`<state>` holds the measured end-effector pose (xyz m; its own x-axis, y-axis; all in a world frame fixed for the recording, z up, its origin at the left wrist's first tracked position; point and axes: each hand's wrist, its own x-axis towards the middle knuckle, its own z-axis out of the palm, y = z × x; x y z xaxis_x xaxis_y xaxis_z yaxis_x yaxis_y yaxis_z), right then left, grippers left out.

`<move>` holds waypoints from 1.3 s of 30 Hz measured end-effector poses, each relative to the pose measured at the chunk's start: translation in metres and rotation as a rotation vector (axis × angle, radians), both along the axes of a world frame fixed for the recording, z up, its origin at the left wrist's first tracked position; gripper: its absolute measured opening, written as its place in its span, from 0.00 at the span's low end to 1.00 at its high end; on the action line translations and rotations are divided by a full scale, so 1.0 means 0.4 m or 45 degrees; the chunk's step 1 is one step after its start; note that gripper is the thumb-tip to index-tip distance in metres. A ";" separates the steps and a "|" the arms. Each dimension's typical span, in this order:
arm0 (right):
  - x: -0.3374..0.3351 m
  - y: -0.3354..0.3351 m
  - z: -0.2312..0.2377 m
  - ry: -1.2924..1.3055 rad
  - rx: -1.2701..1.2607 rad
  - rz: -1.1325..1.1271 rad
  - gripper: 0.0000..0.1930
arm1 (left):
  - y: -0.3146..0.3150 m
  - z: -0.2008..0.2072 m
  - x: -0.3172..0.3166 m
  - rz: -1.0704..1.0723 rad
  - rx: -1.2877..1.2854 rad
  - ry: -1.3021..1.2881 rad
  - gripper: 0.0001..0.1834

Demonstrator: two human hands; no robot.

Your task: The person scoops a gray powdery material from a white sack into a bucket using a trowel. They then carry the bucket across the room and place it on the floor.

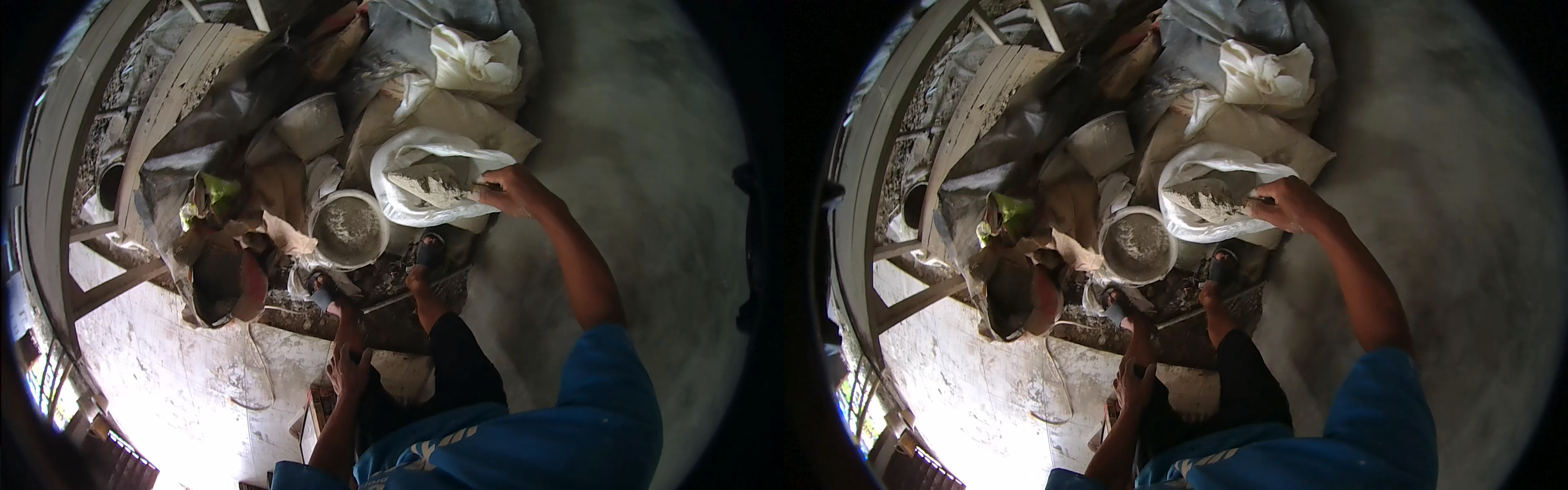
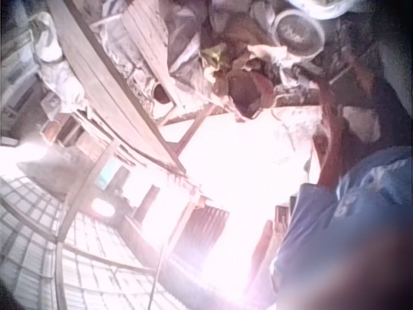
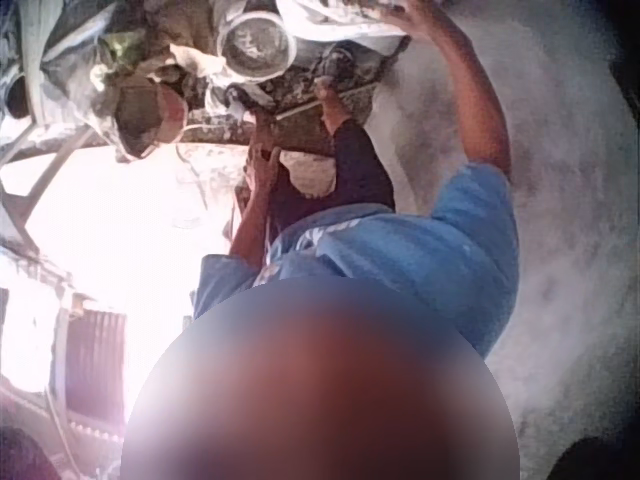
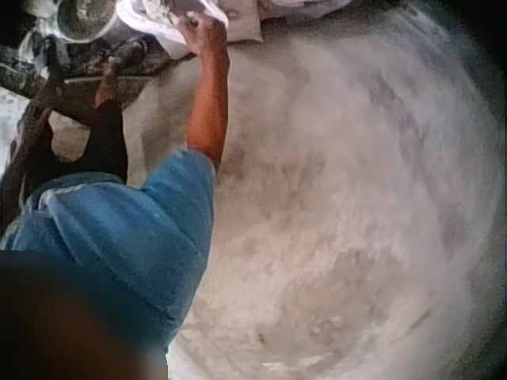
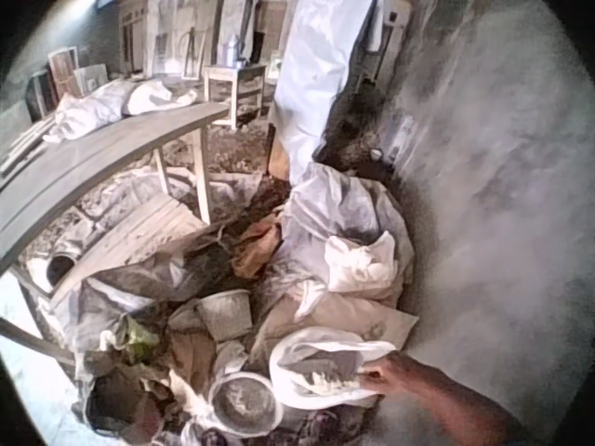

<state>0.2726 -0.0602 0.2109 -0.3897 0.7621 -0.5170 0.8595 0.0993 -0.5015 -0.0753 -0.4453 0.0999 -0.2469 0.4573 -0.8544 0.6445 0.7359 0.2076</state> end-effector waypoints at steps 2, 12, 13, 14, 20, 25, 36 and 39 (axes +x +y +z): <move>-0.031 -0.035 -0.005 0.049 -0.030 0.021 0.21 | -0.002 0.003 -0.011 0.011 -0.018 -0.017 0.44; -0.284 -0.302 -0.393 0.094 -0.446 -0.235 0.17 | -0.065 -0.027 -0.030 0.003 0.077 0.052 0.41; -0.304 -0.319 -0.440 0.177 -0.502 -0.257 0.17 | -0.074 -0.029 -0.032 0.013 0.073 0.048 0.41; -0.329 -0.329 -0.491 0.163 -0.570 -0.303 0.18 | -0.079 -0.032 -0.035 0.013 0.091 0.052 0.41; -0.490 -0.303 -0.795 0.080 -1.030 -0.777 0.15 | -0.107 -0.036 -0.050 0.115 0.087 0.023 0.40; -0.483 -0.262 -0.779 0.523 -1.739 -1.209 0.16 | -0.098 -0.019 -0.071 0.098 0.067 -0.039 0.42; -0.239 -0.215 -0.149 0.682 -1.347 -0.933 0.19 | -0.030 -0.001 -0.073 0.141 -0.002 -0.059 0.42; -0.150 -0.142 0.031 0.315 -0.825 -0.663 0.20 | -0.024 -0.007 -0.059 0.133 0.010 -0.039 0.42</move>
